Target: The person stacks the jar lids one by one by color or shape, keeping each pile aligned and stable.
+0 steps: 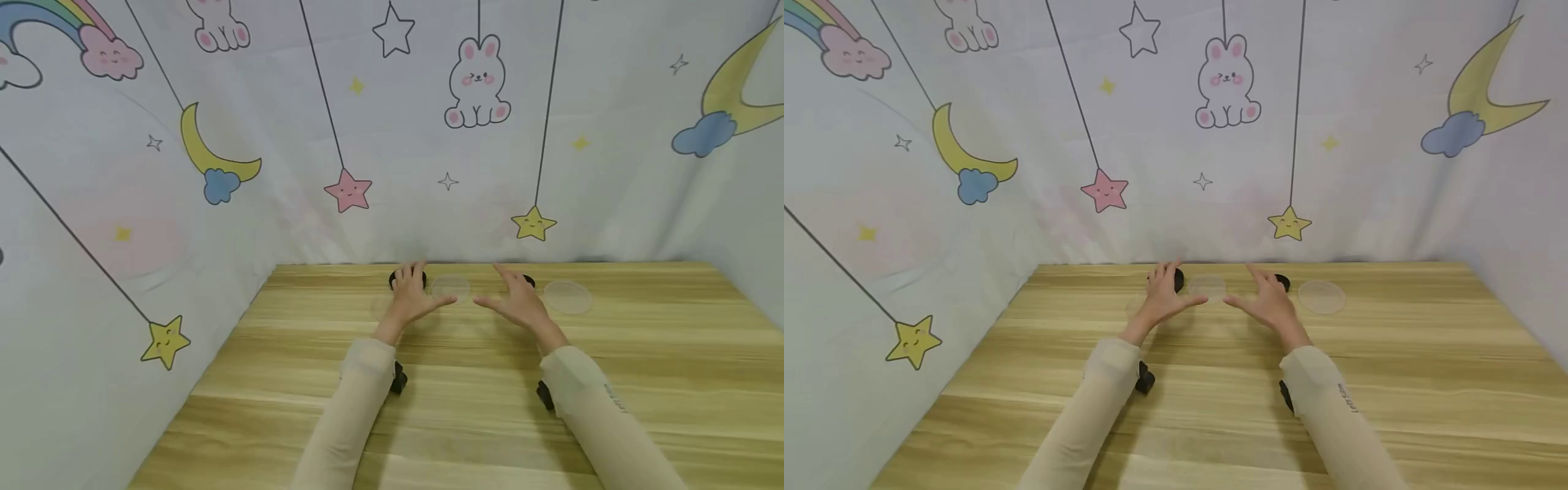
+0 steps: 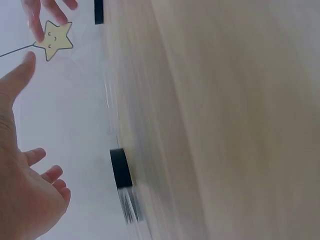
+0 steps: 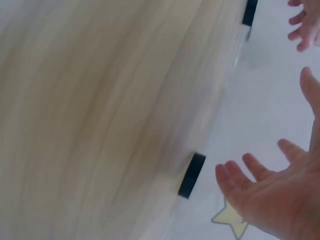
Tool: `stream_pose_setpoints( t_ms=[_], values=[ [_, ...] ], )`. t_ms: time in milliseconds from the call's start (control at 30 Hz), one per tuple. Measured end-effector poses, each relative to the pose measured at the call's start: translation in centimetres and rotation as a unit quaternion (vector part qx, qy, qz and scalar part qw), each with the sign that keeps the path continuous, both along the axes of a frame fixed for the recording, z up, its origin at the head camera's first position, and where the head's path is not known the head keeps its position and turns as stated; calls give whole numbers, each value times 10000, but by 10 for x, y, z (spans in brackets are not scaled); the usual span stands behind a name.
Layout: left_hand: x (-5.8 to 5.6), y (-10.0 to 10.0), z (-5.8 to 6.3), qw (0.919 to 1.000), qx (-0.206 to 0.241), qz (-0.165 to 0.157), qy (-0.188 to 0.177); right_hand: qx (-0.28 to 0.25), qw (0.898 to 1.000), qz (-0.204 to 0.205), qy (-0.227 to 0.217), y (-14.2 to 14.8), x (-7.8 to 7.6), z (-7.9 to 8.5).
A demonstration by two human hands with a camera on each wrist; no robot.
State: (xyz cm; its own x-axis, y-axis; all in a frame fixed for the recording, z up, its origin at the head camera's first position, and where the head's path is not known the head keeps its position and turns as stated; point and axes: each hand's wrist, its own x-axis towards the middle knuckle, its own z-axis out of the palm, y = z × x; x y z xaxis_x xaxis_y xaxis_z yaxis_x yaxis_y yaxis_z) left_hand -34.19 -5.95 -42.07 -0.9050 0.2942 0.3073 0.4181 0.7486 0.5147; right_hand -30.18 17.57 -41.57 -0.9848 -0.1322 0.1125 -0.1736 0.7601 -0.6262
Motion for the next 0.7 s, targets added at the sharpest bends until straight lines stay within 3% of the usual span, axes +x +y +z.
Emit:
stream_pose_setpoints(
  t_ms=[167,333,500,700],
  values=[
    [2,9,-2,9982,590,-64,-102,-1015,9942,154,-313,-13,-5,-6],
    [6,11,-7,9878,1297,147,-847,-1898,9790,15,-744,-22,-12,-10],
    [8,11,-11,9713,1866,342,-1437,-2338,9677,-74,-943,-29,-19,-16],
    [7,16,-16,9631,2123,547,-1562,-2565,9614,33,-995,-31,-26,-26]
  ],
)
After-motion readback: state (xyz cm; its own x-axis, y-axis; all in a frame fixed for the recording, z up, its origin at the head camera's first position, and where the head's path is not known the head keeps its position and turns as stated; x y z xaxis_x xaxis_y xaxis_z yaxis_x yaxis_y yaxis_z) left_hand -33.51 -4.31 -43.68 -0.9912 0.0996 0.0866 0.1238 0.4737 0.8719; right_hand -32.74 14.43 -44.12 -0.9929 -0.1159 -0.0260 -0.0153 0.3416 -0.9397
